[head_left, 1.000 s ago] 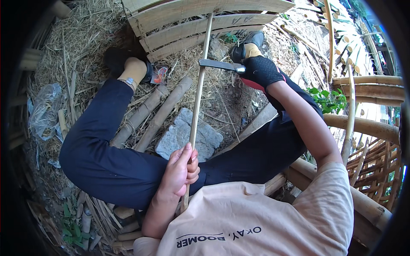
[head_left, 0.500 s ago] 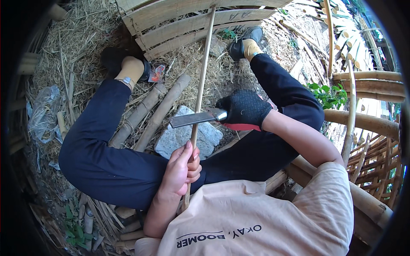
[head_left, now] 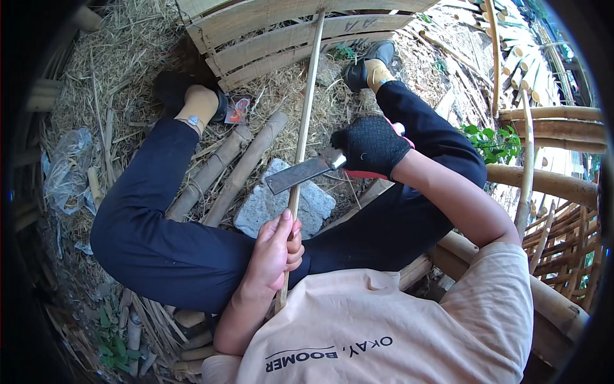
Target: The person shaves the surface of a bamboo pole with a knife while holding it by hand.
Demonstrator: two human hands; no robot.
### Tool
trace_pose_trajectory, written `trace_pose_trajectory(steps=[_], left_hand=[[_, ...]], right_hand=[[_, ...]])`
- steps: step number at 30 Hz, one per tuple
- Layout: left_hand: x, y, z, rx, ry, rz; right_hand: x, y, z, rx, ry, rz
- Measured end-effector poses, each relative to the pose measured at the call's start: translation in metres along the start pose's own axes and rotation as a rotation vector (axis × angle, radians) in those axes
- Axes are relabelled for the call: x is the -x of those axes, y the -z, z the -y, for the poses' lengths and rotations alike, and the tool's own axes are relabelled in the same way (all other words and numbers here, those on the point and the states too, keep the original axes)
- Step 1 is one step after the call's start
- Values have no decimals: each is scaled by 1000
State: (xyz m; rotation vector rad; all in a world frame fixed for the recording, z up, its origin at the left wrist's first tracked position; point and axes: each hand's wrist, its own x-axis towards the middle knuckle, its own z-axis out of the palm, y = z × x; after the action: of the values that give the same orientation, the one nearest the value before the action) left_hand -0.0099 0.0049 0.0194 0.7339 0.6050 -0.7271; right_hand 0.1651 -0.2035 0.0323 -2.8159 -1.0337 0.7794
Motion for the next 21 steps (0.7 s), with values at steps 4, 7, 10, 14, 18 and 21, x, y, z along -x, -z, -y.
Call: trace_pose_trajectory(steps=[4,7,10,14,18,21], left_hand=[[5,3,1,23,30,41],[0,1,-3,47,27,59],[3,7,-6,95,7,72],[2,4,-9,113,24,90],[2,6,-8,73,5,78],[1,1,-8,77,23,68]], right_hand=[[-20,10,-56,-17,-238,-193],[-25,21,-91,19,-374,-285],[-16,29,-68,-13,-281,-383],[0,7,-51,-141,-177,-317],[23,4,-1,-197,41,-187],[31,-3,19,-251,64,-124]])
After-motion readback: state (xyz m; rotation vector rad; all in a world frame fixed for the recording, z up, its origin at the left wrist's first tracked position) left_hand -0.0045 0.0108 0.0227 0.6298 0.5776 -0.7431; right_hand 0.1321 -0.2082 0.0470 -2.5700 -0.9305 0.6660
